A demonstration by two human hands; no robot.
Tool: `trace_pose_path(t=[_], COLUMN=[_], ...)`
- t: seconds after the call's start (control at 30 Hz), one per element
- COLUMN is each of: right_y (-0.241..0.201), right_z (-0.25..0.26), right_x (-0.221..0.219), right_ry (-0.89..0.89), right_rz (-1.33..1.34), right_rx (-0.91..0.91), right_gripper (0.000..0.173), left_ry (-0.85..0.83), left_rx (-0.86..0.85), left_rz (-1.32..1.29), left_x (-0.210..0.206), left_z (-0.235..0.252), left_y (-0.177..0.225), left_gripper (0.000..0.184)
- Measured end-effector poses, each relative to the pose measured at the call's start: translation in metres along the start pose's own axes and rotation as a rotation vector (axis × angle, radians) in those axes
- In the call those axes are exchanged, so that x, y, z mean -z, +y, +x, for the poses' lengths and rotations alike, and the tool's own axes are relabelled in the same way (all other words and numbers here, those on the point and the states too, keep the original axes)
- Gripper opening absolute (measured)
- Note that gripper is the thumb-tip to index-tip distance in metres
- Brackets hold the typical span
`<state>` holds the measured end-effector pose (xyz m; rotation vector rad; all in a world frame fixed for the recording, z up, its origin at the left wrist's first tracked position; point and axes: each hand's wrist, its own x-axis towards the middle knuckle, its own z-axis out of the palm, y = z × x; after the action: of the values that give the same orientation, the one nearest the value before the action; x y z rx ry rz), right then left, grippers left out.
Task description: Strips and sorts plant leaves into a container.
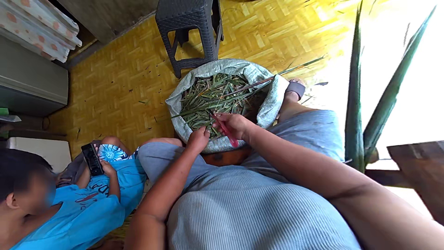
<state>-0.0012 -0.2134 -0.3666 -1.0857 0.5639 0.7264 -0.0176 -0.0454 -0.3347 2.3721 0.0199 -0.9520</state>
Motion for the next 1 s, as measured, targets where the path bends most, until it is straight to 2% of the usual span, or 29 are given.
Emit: trace_pose_path(t=[0.1, 0.2, 0.27, 0.33, 0.43, 0.53, 0.63, 0.87, 1.0], right_y=[-0.005, -0.006, -0.003, 0.001, 0.014, 0.027, 0.028, 0.022, 0.006], right_z=[0.006, 0.012, 0.012, 0.007, -0.009, -0.025, -0.030, -0.013, -0.002], right_x=[0.008, 0.019, 0.023, 0.018, 0.000, -0.020, -0.025, -0.012, 0.000], right_ry=[0.029, 0.079, 0.133, 0.159, 0.063, -0.039, -0.038, 0.093, 0.180], right_rz=[0.031, -0.018, -0.205, -0.528, -0.942, -1.117, -1.185, -1.434, -1.493], right_rx=[0.000, 0.082, 0.178, 0.279, 0.456, 0.555, 0.527, 0.544, 0.432], right_gripper=[0.034, 0.034, 0.036, 0.039, 0.039, 0.039, 0.041, 0.041, 0.040], left_ry=[-0.069, -0.146, -0.141, -0.085, -0.040, -0.004, 0.000, 0.016, 0.034], left_rx=[0.041, 0.095, 0.133, 0.152, 0.151, 0.142, 0.133, 0.086, 0.081], left_rz=[-0.108, -0.244, -0.265, -0.140, 0.034, 0.063, 0.102, 0.228, 0.282], left_x=[0.004, 0.006, 0.007, 0.007, 0.007, 0.006, 0.005, 0.003, 0.003], left_z=[-0.009, -0.018, -0.021, -0.020, -0.008, 0.001, 0.003, -0.003, -0.006], left_y=[-0.006, -0.021, -0.026, -0.025, -0.021, -0.014, -0.006, 0.004, 0.002], left_gripper=[0.039, 0.033, 0.033, 0.034, 0.040, 0.040, 0.038, 0.041, 0.041])
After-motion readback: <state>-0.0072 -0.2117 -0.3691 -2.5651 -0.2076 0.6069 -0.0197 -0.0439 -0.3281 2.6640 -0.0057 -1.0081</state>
